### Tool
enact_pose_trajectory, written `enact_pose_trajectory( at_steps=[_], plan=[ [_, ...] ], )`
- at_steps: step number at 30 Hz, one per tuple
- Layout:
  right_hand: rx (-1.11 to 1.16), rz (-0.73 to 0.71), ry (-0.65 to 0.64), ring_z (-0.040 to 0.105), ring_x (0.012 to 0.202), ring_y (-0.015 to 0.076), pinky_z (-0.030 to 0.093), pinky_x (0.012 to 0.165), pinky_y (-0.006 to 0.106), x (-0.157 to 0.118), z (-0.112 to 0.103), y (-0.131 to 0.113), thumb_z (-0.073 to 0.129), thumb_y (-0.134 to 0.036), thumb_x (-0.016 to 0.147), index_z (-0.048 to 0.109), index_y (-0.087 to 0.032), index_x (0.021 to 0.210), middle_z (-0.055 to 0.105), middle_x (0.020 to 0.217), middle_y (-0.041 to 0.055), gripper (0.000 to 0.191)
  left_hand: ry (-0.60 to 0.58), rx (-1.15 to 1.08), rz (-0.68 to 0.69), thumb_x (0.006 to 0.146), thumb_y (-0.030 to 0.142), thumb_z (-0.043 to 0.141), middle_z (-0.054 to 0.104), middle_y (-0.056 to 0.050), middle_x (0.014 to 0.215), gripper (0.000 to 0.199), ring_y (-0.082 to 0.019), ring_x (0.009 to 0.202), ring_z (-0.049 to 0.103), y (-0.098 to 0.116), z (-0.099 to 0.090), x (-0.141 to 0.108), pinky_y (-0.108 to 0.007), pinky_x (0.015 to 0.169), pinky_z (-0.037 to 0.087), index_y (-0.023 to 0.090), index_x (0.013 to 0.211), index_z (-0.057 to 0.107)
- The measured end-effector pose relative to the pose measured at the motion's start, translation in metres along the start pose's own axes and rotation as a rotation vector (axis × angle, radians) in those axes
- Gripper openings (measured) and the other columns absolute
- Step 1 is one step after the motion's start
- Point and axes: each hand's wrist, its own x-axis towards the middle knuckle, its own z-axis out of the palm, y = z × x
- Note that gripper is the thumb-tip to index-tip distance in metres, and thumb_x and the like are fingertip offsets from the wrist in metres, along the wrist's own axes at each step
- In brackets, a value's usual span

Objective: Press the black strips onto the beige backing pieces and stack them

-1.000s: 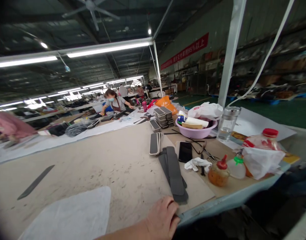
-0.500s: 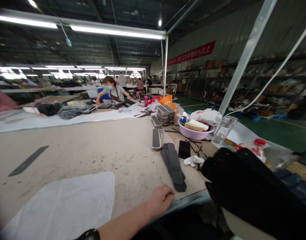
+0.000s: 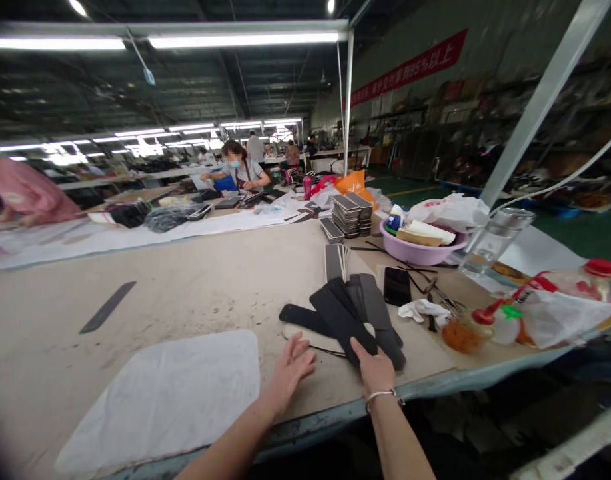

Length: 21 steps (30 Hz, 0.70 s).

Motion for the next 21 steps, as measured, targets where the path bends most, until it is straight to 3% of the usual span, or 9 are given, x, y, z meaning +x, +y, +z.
enact_pose_trajectory(
  at_steps=[3,7,11,17,21],
  plan=[
    [-0.13,0.009,-0.064,0.063,0.08,0.0283,0.049,0.073,0.038,0.0,-0.001,0.017,0.056,-0.056,0.065,0.068,-0.015,0.093,0.068,0.08,0.0102,0.051,0.018,0.217,0.102,0.077,0.031,0.058,0.053,-0.012,0.119,0.05,-0.016,0.087,0.06,-0.009,-0.005,0.012,-0.029,0.077,0.049,0.017,0.122,0.04],
    [-0.382,-0.101,-0.116,0.062,0.089,0.0266,0.045,0.08,0.037,0.004,-0.022,0.022,0.052,-0.05,0.072,0.057,-0.016,0.116,0.068,0.092,0.0091,0.055,0.041,0.447,0.201,0.079,0.028,0.052,0.063,-0.008,0.1,0.033,-0.018,0.086,0.061,-0.01,0.0,0.023,-0.032,0.082,0.048,0.015,0.11,0.052],
    [-0.635,-0.232,-0.194,0.063,0.08,0.0228,0.044,0.074,0.032,-0.001,-0.029,0.018,0.048,-0.044,0.078,0.055,-0.015,0.116,0.068,0.08,0.0066,0.048,0.048,0.512,0.251,0.078,0.019,0.05,0.059,-0.007,0.113,0.025,-0.018,0.095,0.057,-0.002,0.01,0.032,-0.034,0.092,0.042,0.016,0.102,0.058],
    [-0.643,-0.224,-0.138,0.061,0.093,0.0242,0.044,0.081,0.034,-0.001,-0.023,0.014,0.052,-0.047,0.074,0.057,-0.015,0.108,0.067,0.096,0.0088,0.047,-0.079,0.52,0.279,0.074,0.015,0.053,0.056,-0.007,0.116,0.026,-0.019,0.101,0.053,0.008,0.012,0.031,-0.032,0.091,0.041,0.016,0.098,0.061],
    [-0.506,-0.16,-0.198,0.063,0.086,0.0239,0.048,0.078,0.036,-0.001,-0.019,0.022,0.057,-0.043,0.072,0.058,-0.02,0.099,0.068,0.082,0.0044,0.036,-0.089,0.509,0.246,0.072,0.017,0.053,0.063,-0.006,0.101,0.026,-0.018,0.09,0.057,0.01,0.007,0.008,-0.033,0.086,0.044,0.016,0.097,0.062]
  ],
)
